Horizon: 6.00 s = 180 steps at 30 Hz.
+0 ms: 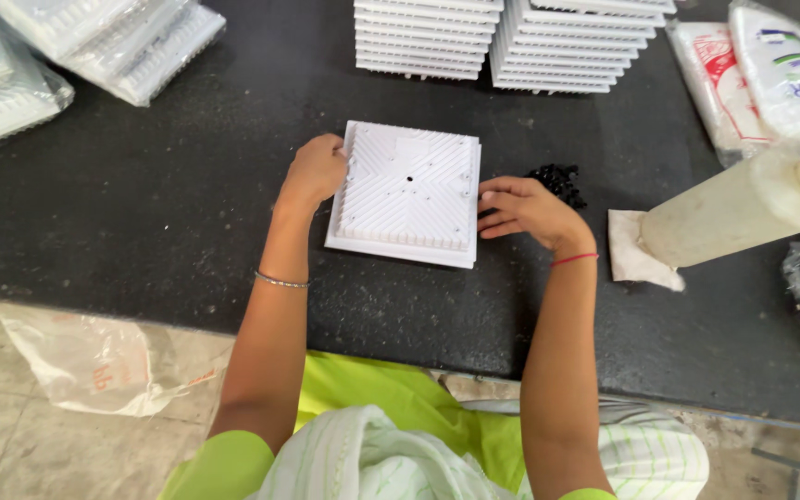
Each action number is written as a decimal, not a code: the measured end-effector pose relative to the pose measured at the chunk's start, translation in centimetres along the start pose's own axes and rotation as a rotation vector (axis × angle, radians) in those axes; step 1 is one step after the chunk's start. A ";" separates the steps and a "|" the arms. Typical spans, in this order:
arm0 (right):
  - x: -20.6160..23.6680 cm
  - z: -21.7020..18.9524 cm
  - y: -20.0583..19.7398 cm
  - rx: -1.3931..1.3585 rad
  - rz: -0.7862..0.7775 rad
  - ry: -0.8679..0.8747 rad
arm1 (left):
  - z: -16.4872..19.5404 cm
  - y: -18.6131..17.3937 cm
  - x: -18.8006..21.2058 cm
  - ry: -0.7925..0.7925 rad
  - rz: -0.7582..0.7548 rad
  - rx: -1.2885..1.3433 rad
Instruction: The person unwraps a square white plastic panel from plastic film, fits small black plastic clips around its edges, and stacks the finished panel with others. They repeat the process on additional panels and wrap completed panels in plastic film on the workbench.
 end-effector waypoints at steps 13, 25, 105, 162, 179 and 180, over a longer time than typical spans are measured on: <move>-5.4 -0.4 6.8 -0.246 0.096 -0.263 | -5.3 -0.9 -4.3 -0.002 0.368 0.285; -6.2 0.7 6.1 -0.248 0.195 -0.115 | -2.2 -1.8 -2.1 0.339 0.632 -0.131; 0.6 -6.0 9.7 -0.009 0.376 -0.852 | -2.4 -0.9 -3.5 -0.142 0.025 1.129; -6.7 2.7 3.2 -0.665 0.298 -0.140 | -3.6 0.7 -1.6 -0.014 -0.179 0.648; 0.4 2.6 -7.3 0.363 1.167 -0.412 | -1.7 -0.9 -0.3 -0.090 -0.088 0.491; 0.4 2.4 -7.0 0.373 1.160 -0.392 | -1.5 -1.0 -0.3 -0.095 -0.085 0.490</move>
Point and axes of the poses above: each hand's wrist, its own x-axis away from the middle knuckle, its own y-axis out of the palm, z = x × y, the point moved 3 cm from there along -x, towards the middle knuckle, and after that the axes turned 6 degrees about z, right-handed, at the moved point
